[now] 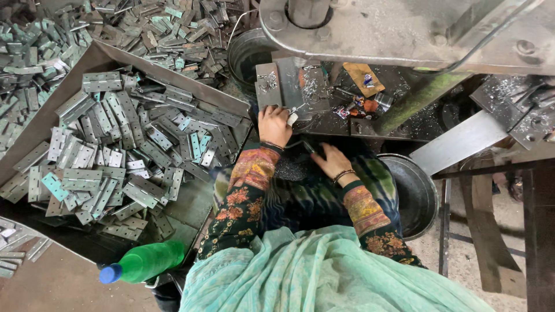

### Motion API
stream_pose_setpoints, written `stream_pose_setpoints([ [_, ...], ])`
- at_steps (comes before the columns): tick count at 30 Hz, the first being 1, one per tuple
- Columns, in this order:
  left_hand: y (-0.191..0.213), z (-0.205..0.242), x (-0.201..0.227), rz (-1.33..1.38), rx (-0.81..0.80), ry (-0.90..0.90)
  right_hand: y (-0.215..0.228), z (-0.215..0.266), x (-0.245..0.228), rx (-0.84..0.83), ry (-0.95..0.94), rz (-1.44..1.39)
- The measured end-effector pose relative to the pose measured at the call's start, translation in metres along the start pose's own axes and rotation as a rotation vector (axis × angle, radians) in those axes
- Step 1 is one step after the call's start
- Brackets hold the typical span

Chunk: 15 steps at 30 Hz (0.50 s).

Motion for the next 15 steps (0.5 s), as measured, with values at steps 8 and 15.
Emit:
stream_pose_setpoints([
  [8, -0.058, -0.008, -0.036, 0.749, -0.312, 0.362, 0.005, -0.052, 0.048, 0.481, -0.217, -1.036],
  [15, -0.04, -0.041, -0.035, -0.006, -0.155, 0.079, 0.062, -0.055, 0.008, 0.751, -0.009, -0.407],
])
Point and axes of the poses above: each hand's wrist, its own z-axis away from the middle knuckle, its own y-axis out of the back of the hand, x = y × z, the point moved 7 cm from there along -z, towards the middle knuckle, and after that the axes turned 12 degrees about y, right-handed, at the moved point
